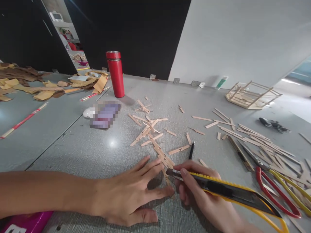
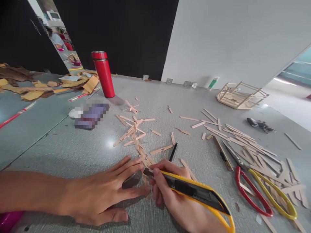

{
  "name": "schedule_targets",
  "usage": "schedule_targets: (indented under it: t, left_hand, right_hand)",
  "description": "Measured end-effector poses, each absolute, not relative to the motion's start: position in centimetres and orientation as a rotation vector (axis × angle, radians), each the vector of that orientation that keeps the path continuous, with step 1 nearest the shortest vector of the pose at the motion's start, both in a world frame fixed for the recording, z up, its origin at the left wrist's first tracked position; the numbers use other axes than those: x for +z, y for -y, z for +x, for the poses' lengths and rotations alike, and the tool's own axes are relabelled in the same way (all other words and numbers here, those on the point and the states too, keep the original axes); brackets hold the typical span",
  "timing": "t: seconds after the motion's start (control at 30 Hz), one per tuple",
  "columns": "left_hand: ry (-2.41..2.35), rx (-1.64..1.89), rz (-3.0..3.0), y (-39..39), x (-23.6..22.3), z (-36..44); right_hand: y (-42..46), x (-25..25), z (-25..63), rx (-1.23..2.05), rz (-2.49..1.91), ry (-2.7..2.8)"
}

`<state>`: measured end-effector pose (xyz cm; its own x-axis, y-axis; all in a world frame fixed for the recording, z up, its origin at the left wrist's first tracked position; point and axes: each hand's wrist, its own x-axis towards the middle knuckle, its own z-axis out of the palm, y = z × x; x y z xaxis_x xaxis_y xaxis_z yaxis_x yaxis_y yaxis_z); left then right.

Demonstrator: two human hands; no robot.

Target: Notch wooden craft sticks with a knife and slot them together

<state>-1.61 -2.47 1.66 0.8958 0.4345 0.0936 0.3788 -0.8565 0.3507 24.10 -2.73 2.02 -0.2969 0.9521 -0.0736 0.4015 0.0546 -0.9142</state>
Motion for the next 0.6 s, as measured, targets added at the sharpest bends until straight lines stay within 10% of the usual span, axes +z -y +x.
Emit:
schedule_targets:
  t: [0.6]
  left_hand:
    - [-0.567, 0.213, 2.668, 1.7, 1.6, -1.4]
  right_hand:
    - [2.6, 2.2, 22.7, 1.025, -1.422, 1.939]
